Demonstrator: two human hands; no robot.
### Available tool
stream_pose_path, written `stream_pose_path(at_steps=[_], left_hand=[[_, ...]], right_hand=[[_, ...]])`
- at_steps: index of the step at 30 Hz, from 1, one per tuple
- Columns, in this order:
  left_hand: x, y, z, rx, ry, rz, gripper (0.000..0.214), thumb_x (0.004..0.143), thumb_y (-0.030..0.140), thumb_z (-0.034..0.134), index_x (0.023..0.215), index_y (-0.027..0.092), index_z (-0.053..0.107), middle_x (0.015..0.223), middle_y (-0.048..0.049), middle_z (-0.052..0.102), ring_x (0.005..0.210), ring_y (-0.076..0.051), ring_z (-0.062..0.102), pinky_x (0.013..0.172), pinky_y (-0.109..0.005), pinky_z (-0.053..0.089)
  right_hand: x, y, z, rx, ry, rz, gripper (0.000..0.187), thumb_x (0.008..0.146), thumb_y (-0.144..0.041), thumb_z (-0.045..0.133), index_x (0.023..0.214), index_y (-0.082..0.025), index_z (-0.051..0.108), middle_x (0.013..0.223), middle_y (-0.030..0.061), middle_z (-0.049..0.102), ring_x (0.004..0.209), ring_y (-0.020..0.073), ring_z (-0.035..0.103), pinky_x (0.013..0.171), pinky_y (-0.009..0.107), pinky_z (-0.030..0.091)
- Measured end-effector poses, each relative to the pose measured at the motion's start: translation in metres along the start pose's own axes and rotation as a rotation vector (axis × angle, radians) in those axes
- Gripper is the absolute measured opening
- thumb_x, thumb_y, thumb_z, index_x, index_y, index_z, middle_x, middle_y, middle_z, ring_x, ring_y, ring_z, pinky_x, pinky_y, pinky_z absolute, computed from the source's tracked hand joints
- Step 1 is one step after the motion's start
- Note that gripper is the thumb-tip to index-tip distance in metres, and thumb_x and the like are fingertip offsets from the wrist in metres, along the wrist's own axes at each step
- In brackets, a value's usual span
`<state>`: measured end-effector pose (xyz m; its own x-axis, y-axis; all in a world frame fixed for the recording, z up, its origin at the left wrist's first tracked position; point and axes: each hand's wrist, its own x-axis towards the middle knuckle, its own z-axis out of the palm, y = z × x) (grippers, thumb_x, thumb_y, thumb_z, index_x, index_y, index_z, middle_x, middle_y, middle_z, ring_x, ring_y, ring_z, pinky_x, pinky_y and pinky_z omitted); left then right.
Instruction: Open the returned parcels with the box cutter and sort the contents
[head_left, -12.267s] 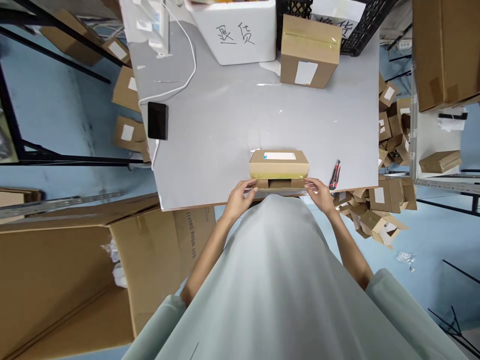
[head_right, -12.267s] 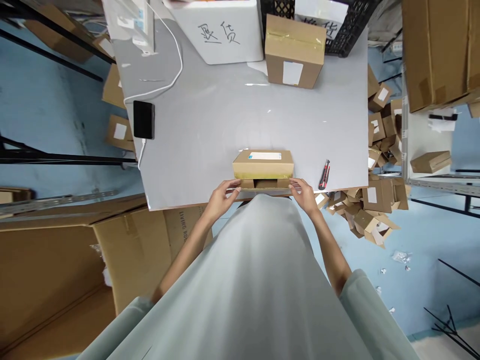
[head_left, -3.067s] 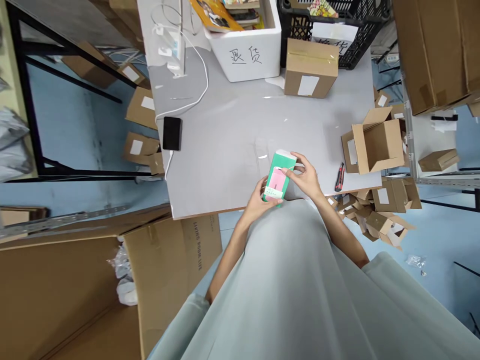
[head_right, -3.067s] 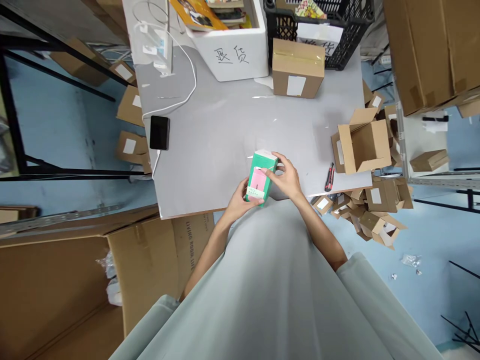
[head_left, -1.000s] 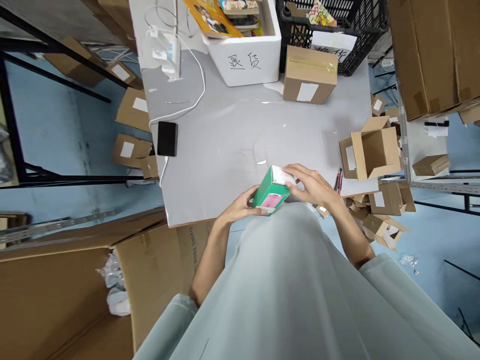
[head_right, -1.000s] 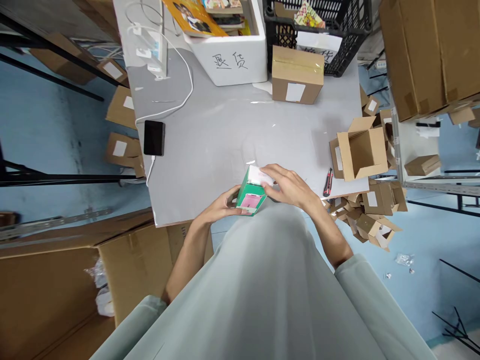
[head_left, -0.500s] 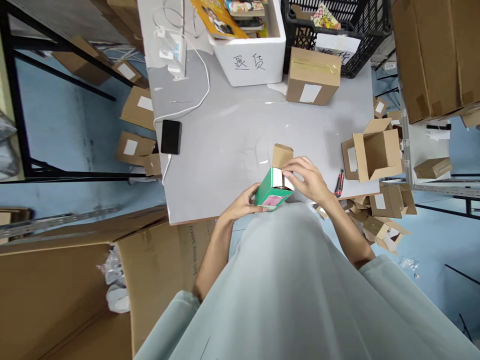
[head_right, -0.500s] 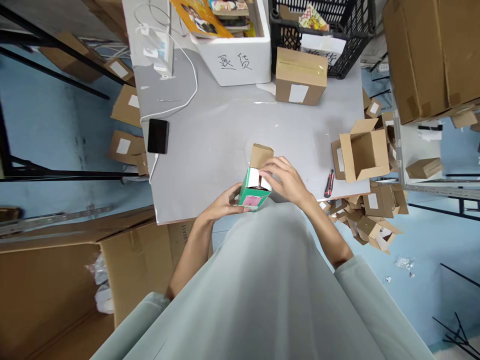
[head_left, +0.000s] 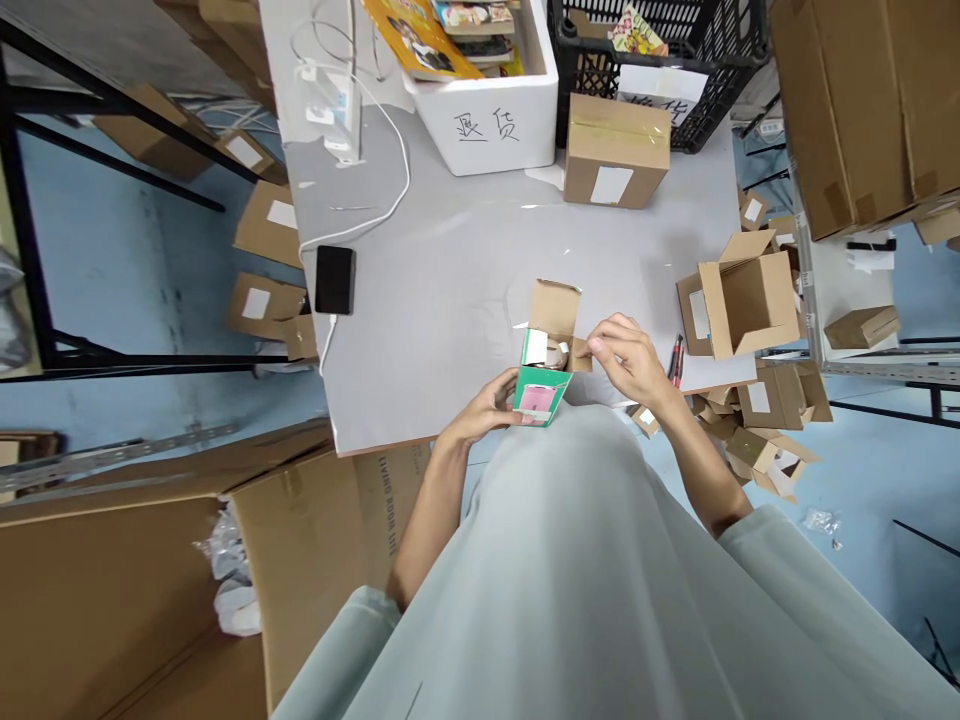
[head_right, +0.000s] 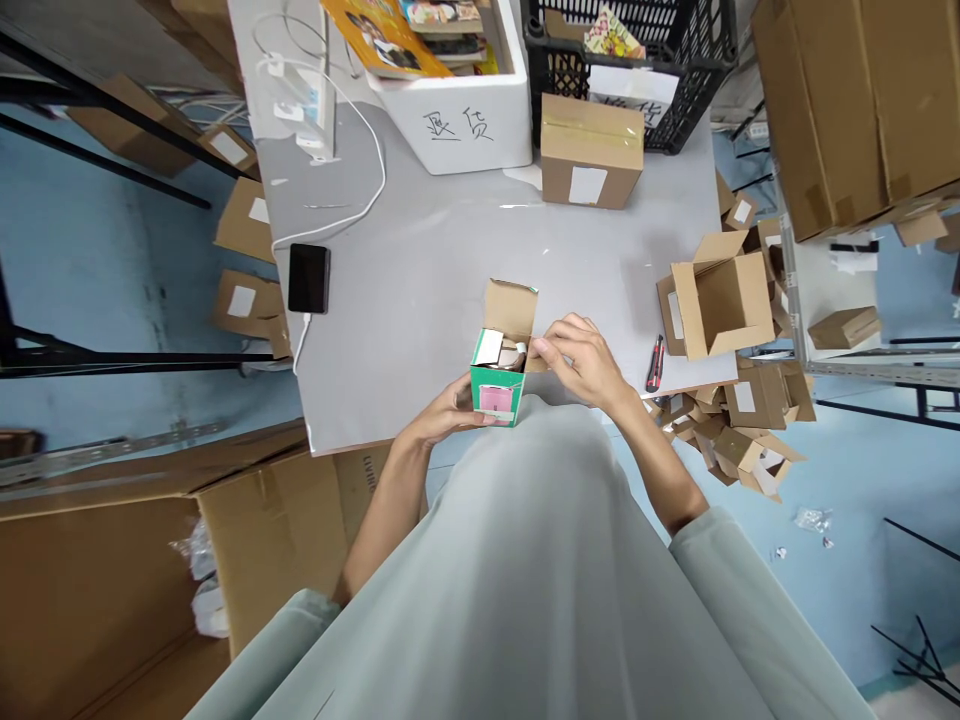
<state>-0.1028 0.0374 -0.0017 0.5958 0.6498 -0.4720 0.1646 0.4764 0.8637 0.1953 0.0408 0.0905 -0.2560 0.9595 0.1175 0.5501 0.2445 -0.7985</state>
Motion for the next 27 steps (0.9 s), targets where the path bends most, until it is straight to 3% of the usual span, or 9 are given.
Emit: stream_pose_path(at_steps=[6, 10, 14, 20, 24, 27], left_hand=[[0.0, 0.005, -0.002, 0.059, -0.002, 0.02, 0.087, 0.067, 0.046, 0.1, 0.145, 0.026, 0.067, 0.148, -0.0126, 0.072, 0.137, -0.039, 0.068, 0.107, -0.049, 0.061], [0.002, 0.005, 0.0, 0.103, -0.009, 0.027, 0.086, 0.069, 0.047, 0.097, 0.147, 0.026, 0.067, 0.147, -0.0121, 0.072, 0.136, -0.039, 0.069, 0.106, -0.049, 0.062], [0.003, 0.002, 0.001, 0.137, -0.04, 0.014, 0.085, 0.069, 0.047, 0.097, 0.146, 0.027, 0.067, 0.144, -0.0096, 0.073, 0.132, -0.037, 0.07, 0.107, -0.048, 0.062], [0.002, 0.0, -0.004, 0.208, -0.037, 0.013, 0.084, 0.067, 0.049, 0.098, 0.144, 0.027, 0.07, 0.144, -0.0092, 0.075, 0.134, -0.038, 0.07, 0.113, -0.05, 0.058], [0.001, -0.006, -0.012, 0.227, -0.073, -0.018, 0.09, 0.064, 0.048, 0.099, 0.146, 0.025, 0.07, 0.144, -0.0097, 0.076, 0.132, -0.037, 0.072, 0.111, -0.051, 0.06], [-0.001, -0.011, -0.018, 0.187, -0.078, -0.074, 0.092, 0.063, 0.043, 0.099, 0.148, 0.025, 0.069, 0.146, -0.0104, 0.075, 0.135, -0.038, 0.071, 0.108, -0.05, 0.062]], right_hand=[[-0.002, -0.006, 0.005, 0.012, -0.103, -0.046, 0.07, 0.117, -0.069, 0.032, 0.1, -0.032, 0.09, 0.095, 0.0087, 0.073, 0.098, 0.028, 0.062, 0.1, 0.051, 0.055], [0.0, -0.007, 0.008, 0.041, -0.128, -0.042, 0.055, 0.119, -0.056, 0.037, 0.133, -0.031, 0.084, 0.099, 0.0073, 0.073, 0.096, 0.0261, 0.064, 0.098, 0.048, 0.058], [0.003, -0.006, 0.003, 0.1, -0.239, -0.016, 0.043, 0.114, -0.036, 0.052, 0.151, -0.036, 0.073, 0.126, 0.0058, 0.074, 0.096, 0.0208, 0.07, 0.083, 0.037, 0.061], [0.007, 0.006, -0.005, 0.108, -0.422, 0.04, 0.072, 0.094, -0.02, 0.076, 0.16, -0.043, 0.063, 0.123, 0.0002, 0.08, 0.099, 0.0216, 0.074, 0.091, 0.037, 0.063], [0.009, 0.037, 0.015, 0.138, -0.441, 0.067, 0.084, 0.084, -0.019, 0.084, 0.162, -0.039, 0.061, 0.112, -0.0001, 0.081, 0.103, 0.024, 0.074, 0.095, 0.042, 0.064], [0.012, 0.065, 0.035, 0.315, -0.497, 0.078, 0.085, 0.082, -0.027, 0.085, 0.162, -0.03, 0.059, 0.112, 0.0019, 0.08, 0.098, 0.0218, 0.074, 0.096, 0.043, 0.066]])
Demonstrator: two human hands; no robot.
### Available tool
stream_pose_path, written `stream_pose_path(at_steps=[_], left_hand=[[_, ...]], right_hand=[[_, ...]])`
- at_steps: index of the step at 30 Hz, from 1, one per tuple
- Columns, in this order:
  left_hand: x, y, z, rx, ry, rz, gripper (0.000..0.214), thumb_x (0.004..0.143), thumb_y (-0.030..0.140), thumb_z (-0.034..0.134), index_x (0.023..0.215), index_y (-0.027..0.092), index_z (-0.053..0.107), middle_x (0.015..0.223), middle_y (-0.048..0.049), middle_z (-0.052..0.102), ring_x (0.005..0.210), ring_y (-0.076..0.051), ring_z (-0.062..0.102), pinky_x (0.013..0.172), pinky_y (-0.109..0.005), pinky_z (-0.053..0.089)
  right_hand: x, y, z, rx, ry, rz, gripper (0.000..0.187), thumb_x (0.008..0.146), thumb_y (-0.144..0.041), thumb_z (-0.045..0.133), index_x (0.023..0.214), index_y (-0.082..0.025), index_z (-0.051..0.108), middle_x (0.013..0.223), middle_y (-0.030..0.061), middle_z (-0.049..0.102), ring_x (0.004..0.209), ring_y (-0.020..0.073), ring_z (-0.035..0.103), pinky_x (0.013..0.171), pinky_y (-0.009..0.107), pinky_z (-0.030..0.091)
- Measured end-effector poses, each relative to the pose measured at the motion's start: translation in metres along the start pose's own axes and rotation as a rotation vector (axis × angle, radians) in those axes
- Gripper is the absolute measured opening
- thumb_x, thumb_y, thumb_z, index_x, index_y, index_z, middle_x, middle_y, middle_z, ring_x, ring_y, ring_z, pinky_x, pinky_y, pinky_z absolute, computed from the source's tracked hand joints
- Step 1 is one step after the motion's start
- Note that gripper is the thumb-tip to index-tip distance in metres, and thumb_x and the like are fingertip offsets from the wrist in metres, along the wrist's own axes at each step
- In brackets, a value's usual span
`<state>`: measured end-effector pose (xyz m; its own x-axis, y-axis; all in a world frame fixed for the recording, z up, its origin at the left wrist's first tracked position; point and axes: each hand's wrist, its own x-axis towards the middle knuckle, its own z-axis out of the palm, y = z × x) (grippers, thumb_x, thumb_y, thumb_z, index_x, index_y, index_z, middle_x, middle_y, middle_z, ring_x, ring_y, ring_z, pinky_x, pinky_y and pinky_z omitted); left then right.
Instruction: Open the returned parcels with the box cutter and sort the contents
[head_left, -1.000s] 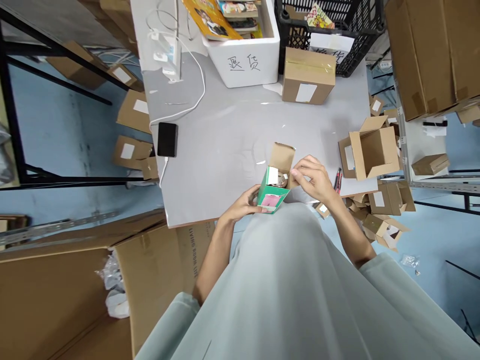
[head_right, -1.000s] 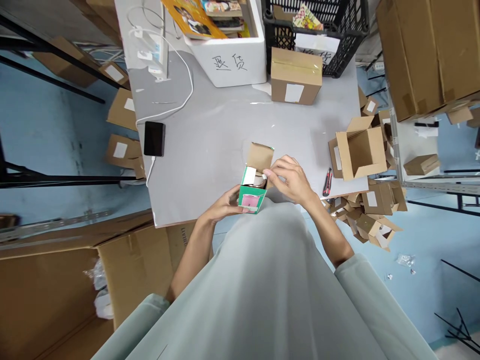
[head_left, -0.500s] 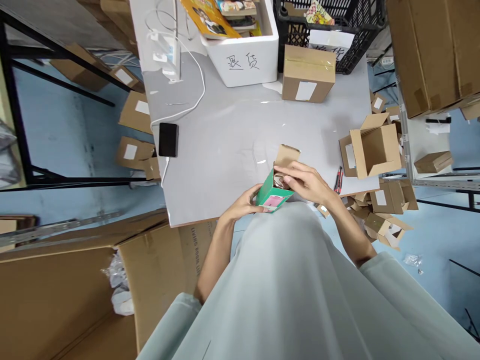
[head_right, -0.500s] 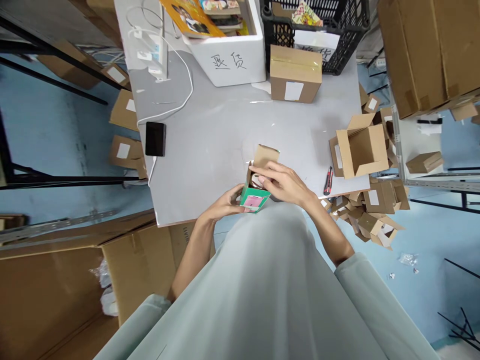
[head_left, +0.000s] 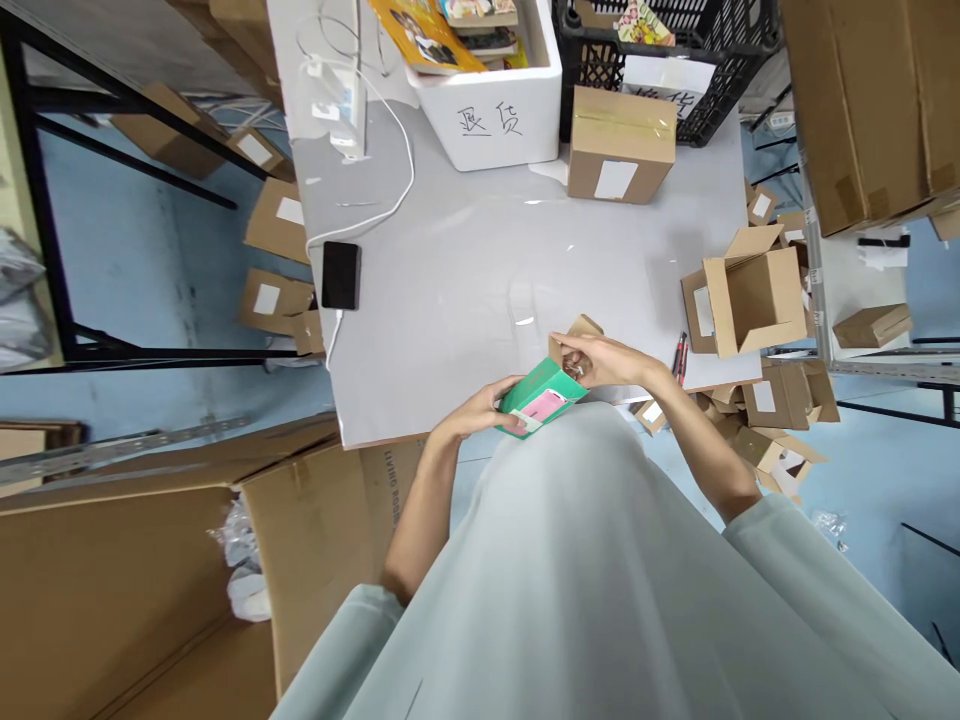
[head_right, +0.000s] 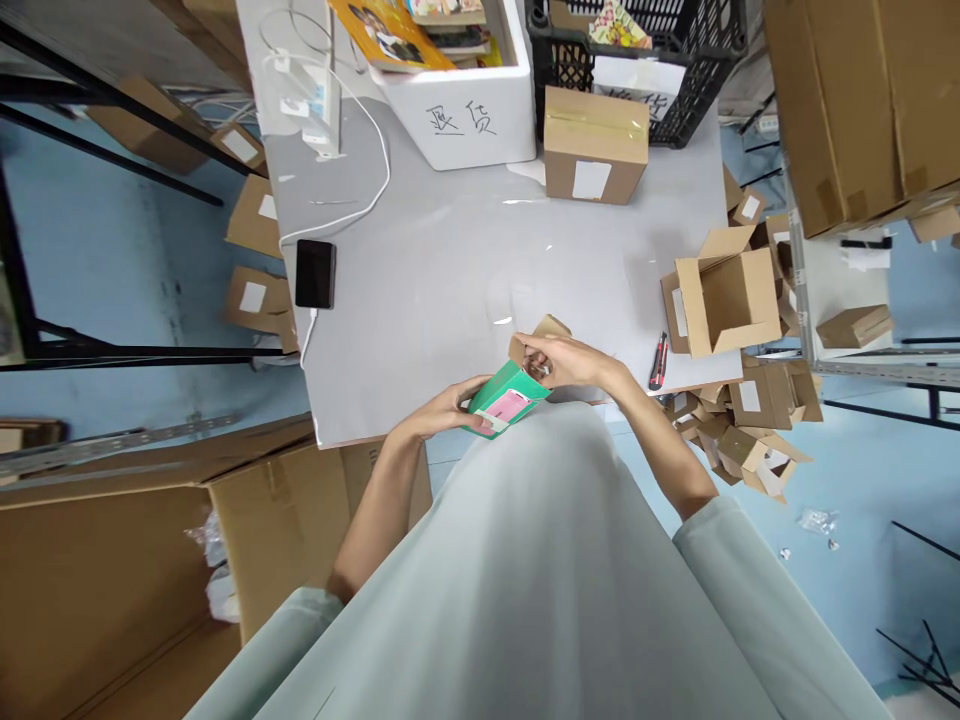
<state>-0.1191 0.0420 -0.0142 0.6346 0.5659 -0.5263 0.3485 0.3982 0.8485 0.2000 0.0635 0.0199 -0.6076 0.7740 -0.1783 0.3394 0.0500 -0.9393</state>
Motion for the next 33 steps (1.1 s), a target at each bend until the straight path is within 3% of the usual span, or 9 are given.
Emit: stream_pose_path(at_steps=[3, 6, 9, 14, 17, 20, 23, 28, 33], left_hand=[[-0.006, -0.003, -0.006, -0.067, -0.018, -0.031, 0.088, 0.069, 0.047, 0.096, 0.15, 0.027, 0.069, 0.151, -0.011, 0.074, 0.14, -0.038, 0.069, 0.108, -0.048, 0.062], [-0.015, -0.005, -0.014, -0.11, -0.024, -0.033, 0.084, 0.073, 0.053, 0.095, 0.15, 0.027, 0.071, 0.151, -0.0122, 0.074, 0.14, -0.039, 0.069, 0.106, -0.046, 0.063], [-0.024, -0.011, -0.026, -0.124, 0.009, -0.092, 0.088, 0.071, 0.057, 0.097, 0.15, 0.026, 0.071, 0.149, -0.0131, 0.075, 0.134, -0.04, 0.072, 0.101, -0.045, 0.065], [-0.033, -0.034, -0.047, -0.11, 0.14, -0.186, 0.094, 0.068, 0.06, 0.097, 0.151, 0.027, 0.066, 0.149, -0.0118, 0.074, 0.136, -0.038, 0.07, 0.103, -0.045, 0.064], [-0.025, -0.051, -0.054, -0.087, 0.277, -0.262, 0.095, 0.063, 0.056, 0.1, 0.146, 0.026, 0.067, 0.139, -0.0099, 0.078, 0.131, -0.036, 0.072, 0.108, -0.046, 0.063], [-0.004, -0.064, -0.047, -0.132, 0.481, -0.325, 0.09, 0.063, 0.05, 0.104, 0.14, 0.022, 0.067, 0.135, -0.0114, 0.077, 0.121, -0.033, 0.075, 0.104, -0.045, 0.065], [0.023, -0.07, -0.031, -0.283, 0.644, -0.343, 0.079, 0.074, 0.043, 0.101, 0.139, 0.019, 0.065, 0.131, -0.0132, 0.077, 0.112, -0.028, 0.078, 0.096, -0.042, 0.068], [0.059, -0.064, -0.006, -0.493, 0.652, -0.356, 0.06, 0.088, 0.034, 0.092, 0.138, 0.014, 0.065, 0.131, -0.0166, 0.079, 0.12, -0.028, 0.077, 0.097, -0.04, 0.069], [0.075, -0.054, 0.002, -0.344, 0.768, -0.441, 0.071, 0.084, 0.024, 0.09, 0.147, 0.007, 0.062, 0.153, -0.0277, 0.067, 0.144, -0.04, 0.066, 0.116, -0.053, 0.059]], right_hand=[[0.003, 0.021, 0.001, 0.214, 0.041, 0.033, 0.085, 0.077, -0.037, 0.089, 0.156, -0.023, 0.062, 0.118, 0.0058, 0.08, 0.102, 0.0214, 0.075, 0.1, 0.044, 0.065], [-0.001, 0.034, -0.001, 0.381, 0.23, 0.105, 0.086, 0.073, -0.048, 0.093, 0.15, -0.022, 0.063, 0.125, 0.0091, 0.08, 0.113, 0.0237, 0.075, 0.104, 0.044, 0.063], [-0.004, 0.048, -0.004, 0.464, 0.47, 0.166, 0.084, 0.072, -0.058, 0.091, 0.144, -0.024, 0.064, 0.126, 0.0099, 0.079, 0.11, 0.0237, 0.075, 0.094, 0.038, 0.064], [-0.005, 0.072, -0.019, 0.487, 0.863, 0.21, 0.062, 0.076, -0.069, 0.083, 0.121, -0.028, 0.074, 0.122, 0.007, 0.078, 0.103, 0.0222, 0.071, 0.077, 0.03, 0.06], [-0.008, 0.078, -0.032, 0.582, 1.008, 0.206, 0.057, 0.075, -0.069, 0.084, 0.116, -0.029, 0.076, 0.116, 0.0046, 0.076, 0.101, 0.0212, 0.069, 0.076, 0.029, 0.059], [-0.012, 0.075, -0.038, 0.602, 1.018, 0.219, 0.056, 0.076, -0.07, 0.084, 0.115, -0.03, 0.077, 0.113, 0.0041, 0.075, 0.102, 0.0216, 0.067, 0.078, 0.031, 0.06], [-0.012, 0.066, -0.034, 0.615, 0.987, 0.223, 0.054, 0.076, -0.069, 0.083, 0.114, -0.03, 0.078, 0.112, 0.0039, 0.075, 0.104, 0.0219, 0.067, 0.08, 0.032, 0.06], [-0.007, 0.05, -0.014, 0.68, 0.937, 0.23, 0.054, 0.072, -0.064, 0.089, 0.111, -0.028, 0.081, 0.11, 0.0031, 0.077, 0.097, 0.0195, 0.067, 0.076, 0.029, 0.058], [-0.006, 0.035, 0.0, 0.591, 0.87, 0.281, 0.057, 0.073, -0.065, 0.09, 0.113, -0.027, 0.083, 0.108, 0.0037, 0.08, 0.096, 0.02, 0.07, 0.074, 0.029, 0.057]])
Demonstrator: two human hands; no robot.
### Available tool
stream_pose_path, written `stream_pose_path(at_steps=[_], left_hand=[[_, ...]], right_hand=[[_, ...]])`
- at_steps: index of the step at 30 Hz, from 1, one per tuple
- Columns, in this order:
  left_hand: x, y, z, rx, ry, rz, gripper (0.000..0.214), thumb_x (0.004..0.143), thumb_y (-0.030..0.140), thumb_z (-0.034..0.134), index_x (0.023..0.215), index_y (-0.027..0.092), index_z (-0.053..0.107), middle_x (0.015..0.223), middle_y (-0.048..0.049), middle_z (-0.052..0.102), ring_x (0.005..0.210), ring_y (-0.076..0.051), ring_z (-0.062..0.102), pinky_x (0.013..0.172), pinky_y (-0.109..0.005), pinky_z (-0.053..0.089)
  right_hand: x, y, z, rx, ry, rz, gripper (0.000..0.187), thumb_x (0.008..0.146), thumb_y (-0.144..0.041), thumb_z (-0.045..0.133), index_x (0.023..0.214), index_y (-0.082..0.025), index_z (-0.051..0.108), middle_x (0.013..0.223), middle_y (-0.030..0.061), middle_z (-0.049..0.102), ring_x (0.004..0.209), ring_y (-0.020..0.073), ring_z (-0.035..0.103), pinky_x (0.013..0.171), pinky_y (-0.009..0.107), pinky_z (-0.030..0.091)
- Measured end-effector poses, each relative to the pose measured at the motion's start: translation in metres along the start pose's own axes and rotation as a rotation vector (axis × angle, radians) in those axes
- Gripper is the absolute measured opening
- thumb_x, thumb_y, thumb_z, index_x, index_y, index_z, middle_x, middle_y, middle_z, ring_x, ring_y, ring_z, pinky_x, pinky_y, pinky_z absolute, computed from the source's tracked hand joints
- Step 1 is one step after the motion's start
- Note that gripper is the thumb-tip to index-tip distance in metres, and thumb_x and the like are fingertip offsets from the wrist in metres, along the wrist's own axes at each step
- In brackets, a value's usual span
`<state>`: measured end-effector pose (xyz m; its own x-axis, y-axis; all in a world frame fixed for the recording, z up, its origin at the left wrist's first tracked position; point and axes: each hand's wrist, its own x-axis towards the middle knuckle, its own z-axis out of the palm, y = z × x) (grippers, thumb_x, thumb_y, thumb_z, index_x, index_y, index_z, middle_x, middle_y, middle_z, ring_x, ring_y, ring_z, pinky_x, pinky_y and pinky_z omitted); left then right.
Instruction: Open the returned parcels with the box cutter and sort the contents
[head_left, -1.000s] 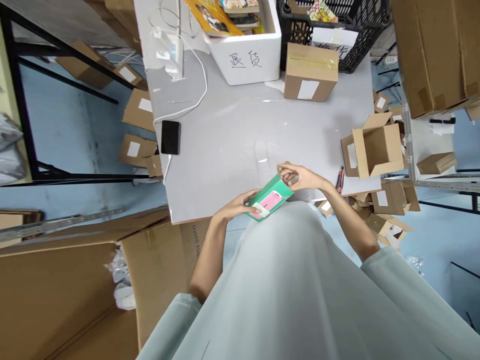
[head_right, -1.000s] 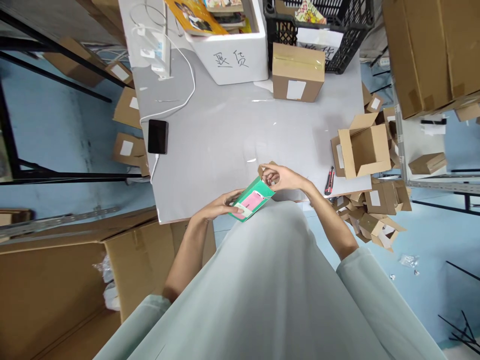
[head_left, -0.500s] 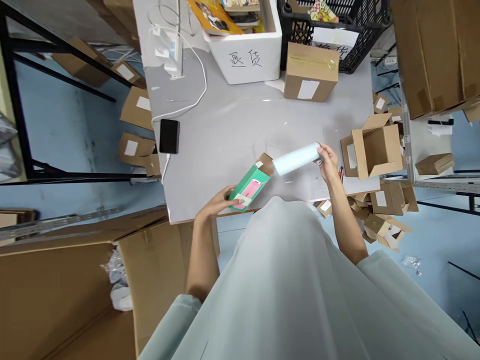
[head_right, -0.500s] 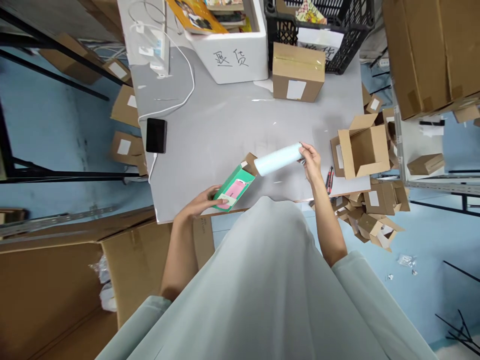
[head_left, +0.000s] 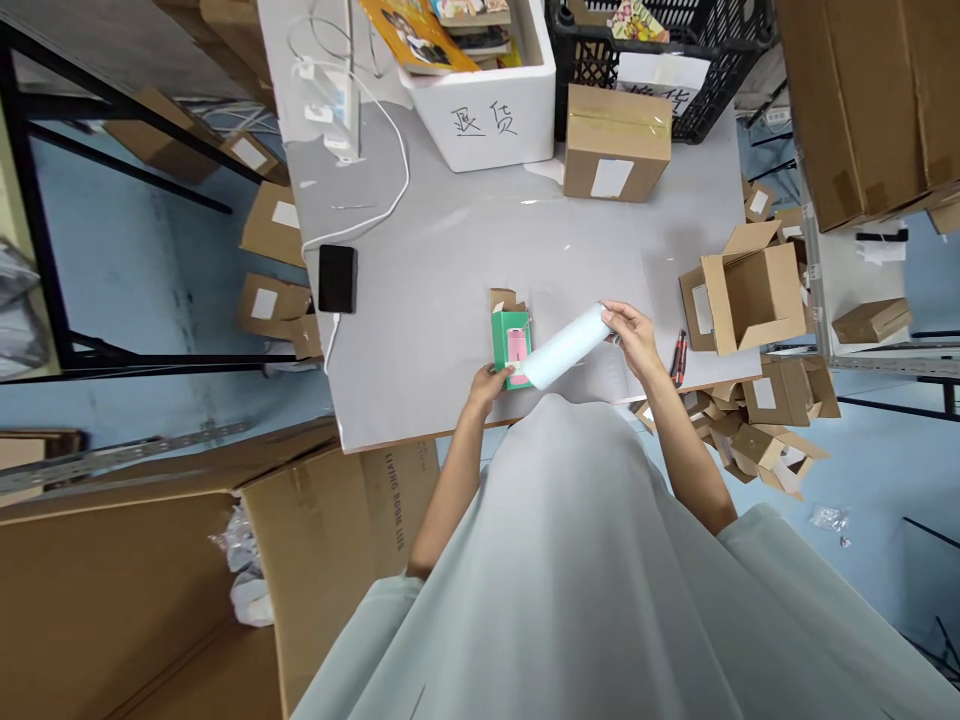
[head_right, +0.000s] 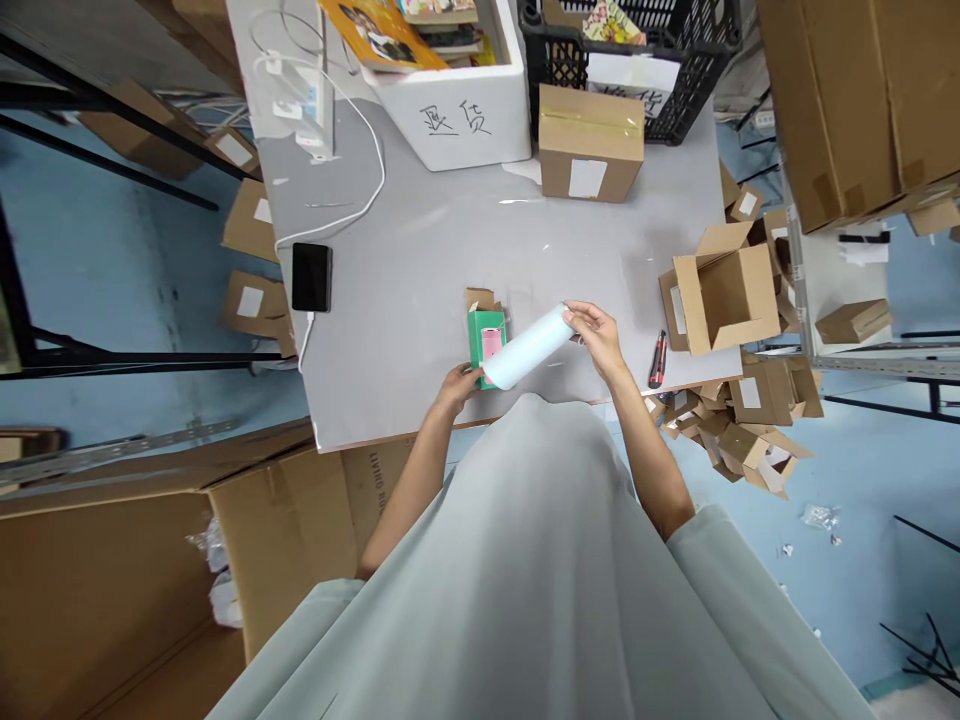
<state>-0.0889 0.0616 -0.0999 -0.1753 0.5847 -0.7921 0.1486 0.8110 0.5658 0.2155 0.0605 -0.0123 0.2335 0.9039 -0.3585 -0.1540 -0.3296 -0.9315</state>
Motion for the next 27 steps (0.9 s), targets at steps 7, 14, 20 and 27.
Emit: stream_pose_path(at_steps=[7, 14, 20, 27], left_hand=[[-0.054, 0.012, 0.0, 0.106, -0.141, 0.58, 0.074, 0.096, 0.055, 0.077, 0.159, 0.022, 0.058, 0.168, -0.0185, 0.057, 0.158, -0.036, 0.053, 0.121, -0.048, 0.053], [-0.102, 0.023, 0.021, 0.36, -0.283, 0.668, 0.084, 0.074, 0.047, 0.091, 0.149, 0.019, 0.065, 0.148, -0.0141, 0.071, 0.136, -0.038, 0.067, 0.115, -0.049, 0.054], [-0.116, 0.024, 0.015, 0.113, -0.669, 0.349, 0.079, 0.075, 0.066, 0.089, 0.135, 0.017, 0.072, 0.128, -0.0127, 0.079, 0.117, -0.037, 0.074, 0.097, -0.044, 0.061], [-0.133, 0.026, 0.019, 0.209, -0.511, 0.487, 0.099, 0.072, 0.059, 0.095, 0.155, 0.02, 0.058, 0.153, -0.0148, 0.067, 0.138, -0.039, 0.064, 0.112, -0.048, 0.055]], right_hand=[[-0.011, -0.001, 0.013, -0.105, -0.045, -0.059, 0.055, 0.072, -0.067, 0.093, 0.106, -0.025, 0.084, 0.116, 0.008, 0.083, 0.113, 0.0285, 0.075, 0.086, 0.037, 0.063], [-0.012, 0.003, 0.016, -0.043, -0.091, 0.042, 0.06, 0.075, -0.071, 0.092, 0.113, -0.025, 0.082, 0.118, 0.0083, 0.082, 0.108, 0.0264, 0.074, 0.079, 0.034, 0.063], [-0.024, -0.007, 0.023, 0.115, -0.275, 0.093, 0.066, 0.077, -0.069, 0.091, 0.129, -0.031, 0.075, 0.126, 0.0052, 0.081, 0.119, 0.0276, 0.074, 0.098, 0.039, 0.064], [-0.028, 0.004, 0.048, 0.067, -0.054, 0.157, 0.065, 0.074, -0.07, 0.09, 0.121, -0.028, 0.073, 0.117, 0.0056, 0.081, 0.11, 0.0275, 0.076, 0.088, 0.037, 0.065]])
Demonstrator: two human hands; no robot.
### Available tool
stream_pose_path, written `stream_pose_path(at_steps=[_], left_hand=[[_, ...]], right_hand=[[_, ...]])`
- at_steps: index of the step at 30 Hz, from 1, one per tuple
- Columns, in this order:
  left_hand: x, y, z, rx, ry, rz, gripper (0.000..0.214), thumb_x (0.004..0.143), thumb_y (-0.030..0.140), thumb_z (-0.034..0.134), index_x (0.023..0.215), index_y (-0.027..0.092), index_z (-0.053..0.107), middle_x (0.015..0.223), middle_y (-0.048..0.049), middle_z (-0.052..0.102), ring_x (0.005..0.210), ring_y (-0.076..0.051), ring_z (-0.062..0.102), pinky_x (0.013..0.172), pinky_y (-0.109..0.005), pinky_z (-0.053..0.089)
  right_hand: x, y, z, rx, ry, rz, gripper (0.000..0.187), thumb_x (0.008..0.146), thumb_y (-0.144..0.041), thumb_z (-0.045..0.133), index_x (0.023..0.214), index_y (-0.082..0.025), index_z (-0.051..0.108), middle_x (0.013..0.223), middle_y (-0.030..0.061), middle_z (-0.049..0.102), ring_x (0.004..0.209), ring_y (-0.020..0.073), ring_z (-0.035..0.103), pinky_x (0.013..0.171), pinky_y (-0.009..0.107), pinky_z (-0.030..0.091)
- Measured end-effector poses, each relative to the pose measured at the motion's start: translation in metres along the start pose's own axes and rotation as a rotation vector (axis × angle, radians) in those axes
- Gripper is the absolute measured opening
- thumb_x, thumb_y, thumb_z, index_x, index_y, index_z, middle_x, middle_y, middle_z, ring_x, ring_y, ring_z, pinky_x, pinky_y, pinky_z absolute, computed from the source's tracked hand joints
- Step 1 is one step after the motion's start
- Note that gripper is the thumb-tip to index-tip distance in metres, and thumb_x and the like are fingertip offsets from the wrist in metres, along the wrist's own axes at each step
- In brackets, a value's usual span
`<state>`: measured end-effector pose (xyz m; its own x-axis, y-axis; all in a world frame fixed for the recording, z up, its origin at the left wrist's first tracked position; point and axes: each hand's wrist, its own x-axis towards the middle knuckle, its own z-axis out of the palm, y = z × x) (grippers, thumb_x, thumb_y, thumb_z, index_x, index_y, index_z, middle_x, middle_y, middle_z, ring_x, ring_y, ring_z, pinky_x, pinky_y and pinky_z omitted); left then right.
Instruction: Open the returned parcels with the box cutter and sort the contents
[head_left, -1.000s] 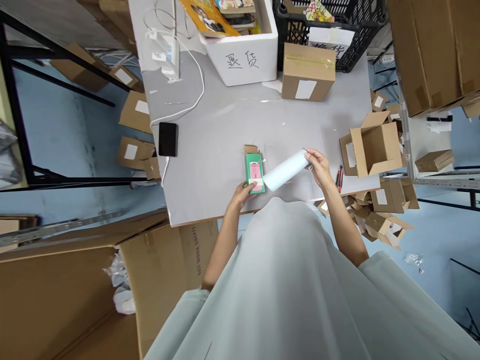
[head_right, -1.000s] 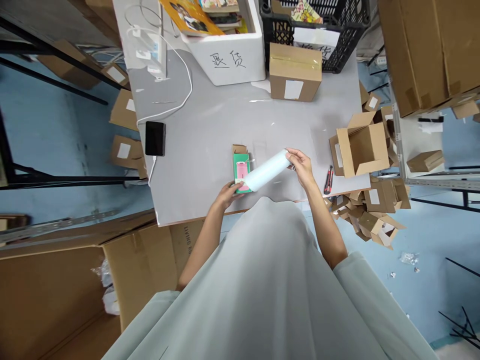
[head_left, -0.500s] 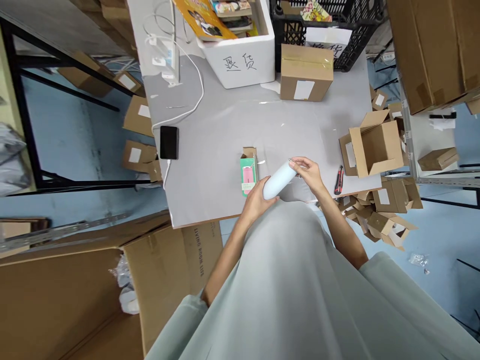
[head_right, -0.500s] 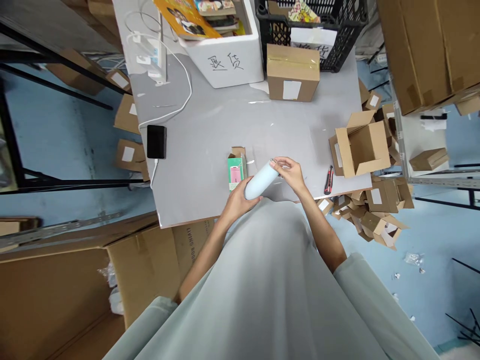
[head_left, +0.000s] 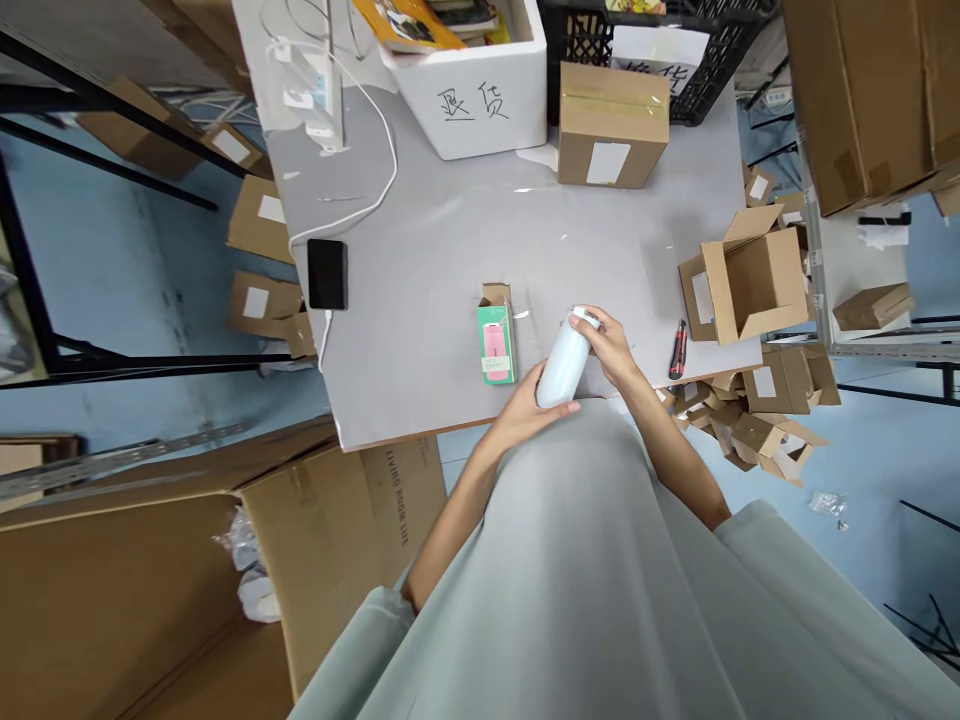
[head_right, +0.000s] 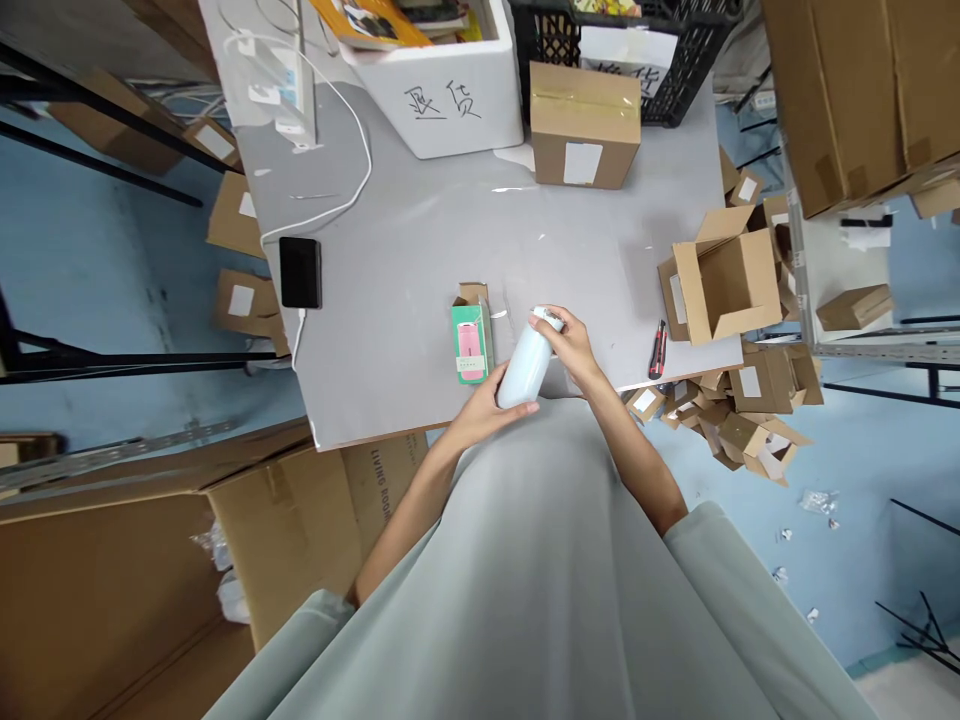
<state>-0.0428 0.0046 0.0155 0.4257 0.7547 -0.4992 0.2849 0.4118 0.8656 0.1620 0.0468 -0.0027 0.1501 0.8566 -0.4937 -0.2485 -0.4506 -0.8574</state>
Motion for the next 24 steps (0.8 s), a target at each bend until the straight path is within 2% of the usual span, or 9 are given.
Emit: stream_pose_path(at_steps=[2, 4, 5, 9, 11, 13, 15, 20, 24], left_hand=[[-0.003, 0.001, -0.002, 0.027, 0.128, 0.044, 0.098, 0.073, 0.054, 0.095, 0.157, 0.022, 0.057, 0.158, -0.0143, 0.064, 0.143, -0.038, 0.061, 0.117, -0.048, 0.053], [-0.006, 0.001, -0.009, -0.06, 0.142, 0.034, 0.088, 0.075, 0.054, 0.092, 0.152, 0.023, 0.063, 0.157, -0.0136, 0.065, 0.144, -0.039, 0.06, 0.118, -0.048, 0.053], [-0.009, 0.0, -0.013, -0.151, 0.09, 0.006, 0.083, 0.077, 0.055, 0.09, 0.149, 0.022, 0.065, 0.155, -0.0141, 0.067, 0.144, -0.041, 0.062, 0.116, -0.049, 0.054], [-0.02, -0.005, -0.028, -0.578, -0.261, -0.145, 0.079, 0.08, 0.061, 0.081, 0.143, 0.014, 0.071, 0.135, -0.0208, 0.078, 0.132, -0.047, 0.071, 0.106, -0.055, 0.06], [-0.026, -0.011, -0.03, -0.687, -0.358, -0.174, 0.077, 0.081, 0.061, 0.08, 0.141, 0.013, 0.073, 0.13, -0.0219, 0.08, 0.128, -0.048, 0.074, 0.107, -0.057, 0.059], [-0.031, -0.019, -0.03, -0.707, -0.397, -0.185, 0.075, 0.082, 0.059, 0.08, 0.142, 0.014, 0.073, 0.133, -0.0214, 0.079, 0.13, -0.048, 0.073, 0.11, -0.058, 0.058], [-0.035, -0.028, -0.028, -0.639, -0.368, -0.171, 0.077, 0.083, 0.056, 0.083, 0.147, 0.017, 0.069, 0.143, -0.0194, 0.075, 0.137, -0.047, 0.069, 0.114, -0.057, 0.056], [-0.038, -0.043, -0.03, -0.258, -0.063, 0.054, 0.092, 0.079, 0.054, 0.093, 0.158, 0.025, 0.055, 0.163, -0.0137, 0.061, 0.156, -0.04, 0.053, 0.127, -0.053, 0.047], [-0.042, -0.044, -0.039, -0.31, -0.062, 0.078, 0.088, 0.074, 0.051, 0.097, 0.149, 0.025, 0.061, 0.159, -0.0136, 0.065, 0.154, -0.041, 0.055, 0.126, -0.052, 0.048]], right_hand=[[-0.001, 0.003, 0.001, -0.011, 0.041, -0.004, 0.071, 0.073, -0.073, 0.09, 0.123, -0.027, 0.072, 0.124, 0.0065, 0.08, 0.115, 0.0274, 0.074, 0.09, 0.036, 0.065], [-0.005, 0.003, 0.0, 0.033, -0.021, -0.024, 0.078, 0.074, -0.079, 0.088, 0.132, -0.03, 0.07, 0.133, 0.0072, 0.078, 0.123, 0.0284, 0.073, 0.097, 0.038, 0.064], [-0.008, 0.002, -0.001, 0.069, -0.077, -0.042, 0.081, 0.075, -0.081, 0.086, 0.137, -0.031, 0.068, 0.137, 0.0074, 0.077, 0.128, 0.0294, 0.072, 0.101, 0.041, 0.063], [-0.026, -0.002, 0.003, 0.152, -0.238, -0.103, 0.096, 0.076, -0.092, 0.078, 0.152, -0.036, 0.062, 0.146, 0.0092, 0.074, 0.143, 0.035, 0.067, 0.113, 0.051, 0.059], [-0.033, 0.0, 0.01, 0.154, -0.248, -0.112, 0.096, 0.076, -0.092, 0.079, 0.151, -0.034, 0.063, 0.143, 0.0103, 0.075, 0.142, 0.0364, 0.068, 0.115, 0.053, 0.058], [-0.036, 0.005, 0.02, 0.164, -0.233, -0.104, 0.09, 0.078, -0.086, 0.083, 0.147, -0.032, 0.065, 0.137, 0.0106, 0.078, 0.134, 0.0361, 0.073, 0.114, 0.053, 0.06], [-0.037, 0.012, 0.03, 0.169, -0.187, -0.084, 0.082, 0.079, -0.079, 0.087, 0.141, -0.03, 0.066, 0.129, 0.0098, 0.081, 0.126, 0.0347, 0.078, 0.112, 0.052, 0.062], [-0.037, 0.023, 0.049, 0.126, -0.022, -0.049, 0.081, 0.076, -0.078, 0.091, 0.135, -0.028, 0.067, 0.12, 0.009, 0.083, 0.121, 0.0327, 0.08, 0.105, 0.048, 0.067], [-0.046, 0.016, 0.049, 0.066, -0.079, -0.08, 0.079, 0.078, -0.079, 0.089, 0.136, -0.03, 0.069, 0.125, 0.0085, 0.081, 0.126, 0.032, 0.077, 0.107, 0.047, 0.066]])
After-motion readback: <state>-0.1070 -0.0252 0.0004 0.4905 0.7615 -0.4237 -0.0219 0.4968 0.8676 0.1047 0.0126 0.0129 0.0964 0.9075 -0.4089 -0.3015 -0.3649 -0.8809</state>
